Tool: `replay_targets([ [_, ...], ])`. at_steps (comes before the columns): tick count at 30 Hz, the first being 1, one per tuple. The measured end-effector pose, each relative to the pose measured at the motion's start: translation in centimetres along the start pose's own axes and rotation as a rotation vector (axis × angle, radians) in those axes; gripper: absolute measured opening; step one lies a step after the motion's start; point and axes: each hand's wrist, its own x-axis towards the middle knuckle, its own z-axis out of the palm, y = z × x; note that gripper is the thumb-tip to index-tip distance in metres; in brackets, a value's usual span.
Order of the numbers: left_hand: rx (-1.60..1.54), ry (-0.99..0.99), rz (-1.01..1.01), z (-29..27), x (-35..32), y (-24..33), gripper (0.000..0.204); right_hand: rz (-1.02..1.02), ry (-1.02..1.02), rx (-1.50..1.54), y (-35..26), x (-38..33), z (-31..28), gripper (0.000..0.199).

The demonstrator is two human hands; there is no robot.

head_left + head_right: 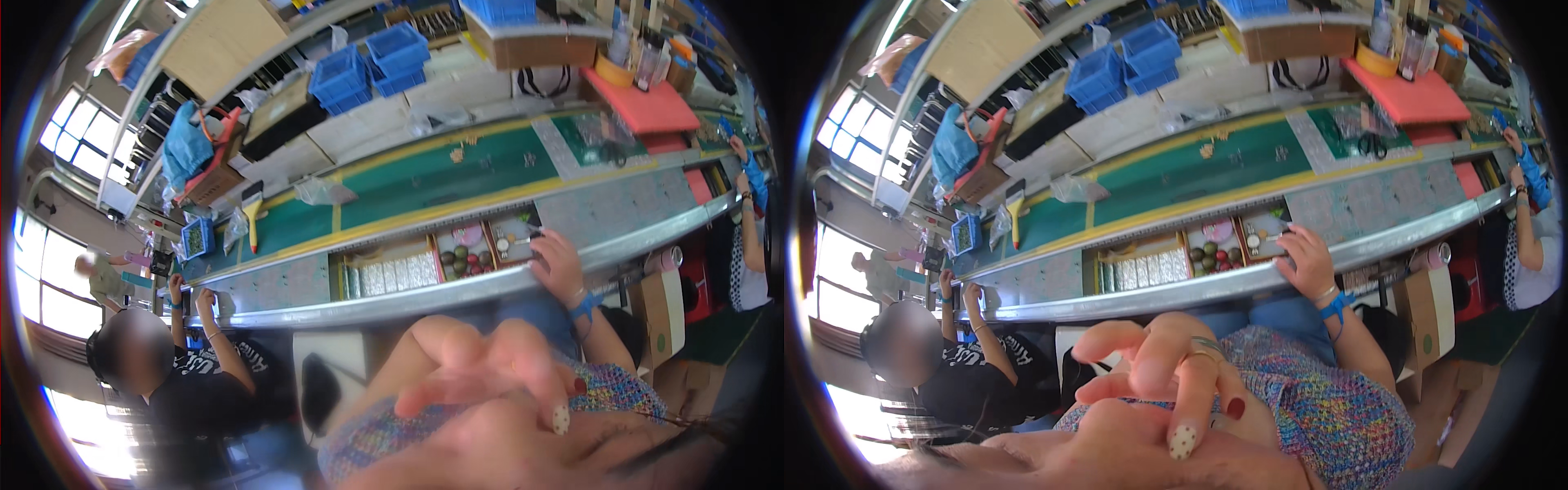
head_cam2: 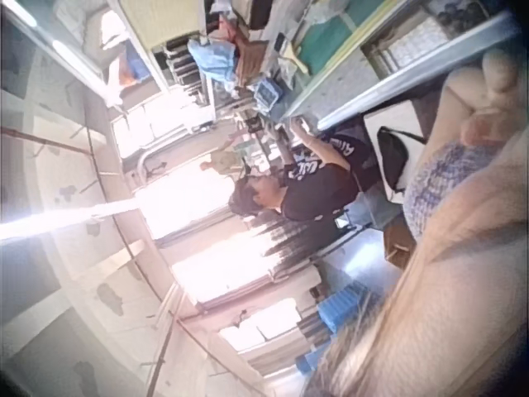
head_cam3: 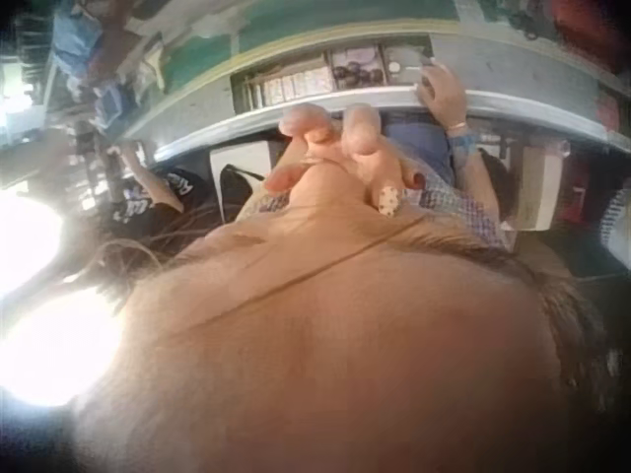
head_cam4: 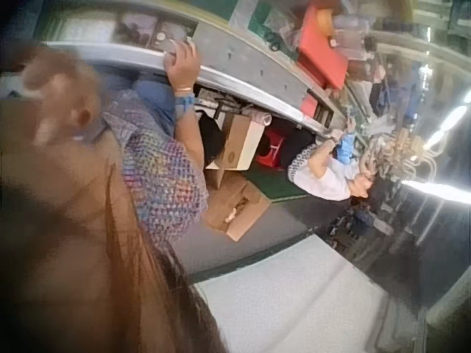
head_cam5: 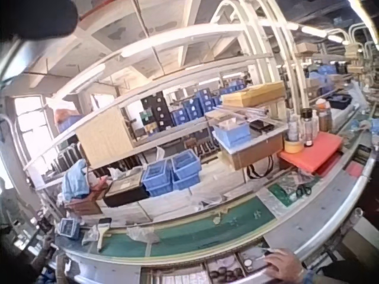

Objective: Assembling tiny electronic components onto a printed circuit board.

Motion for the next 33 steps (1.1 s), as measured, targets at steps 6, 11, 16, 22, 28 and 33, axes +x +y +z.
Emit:
replay_targets([
  [6,0.289,0.078,-0.278,-2.2,-1.6,4.1,0.053,-0.023,-0.012,-0.018,-0.6,0.7,-0.4,0.031],
  [11,1.183,0.364,-0.454,-5.1,-8.9,12.2,0.054,0.020,-0.045,0.028,-1.1,-0.1,-0.5,0.034],
  [16,2.298,0.668,-0.732,-2.9,-12.9,27.1,0.048,0.019,-0.148,0.100,-1.7,-0.5,-0.7,0.036],
  [22,3.602,0.363,-1.255,0.0,-13.9,54.0,0.064,-0.041,-0.204,0.085,-1.4,-0.2,-1.3,0.038],
  [28,3.567,0.372,-1.252,6.6,-4.4,78.9,0.064,-0.030,-0.124,0.065,0.9,-0.2,-0.9,0.034],
  [33,3.214,0.339,-1.472,-6.4,-8.3,78.2,0.061,0.043,-0.099,-0.100,2.1,-1.2,-3.0,0.029],
])
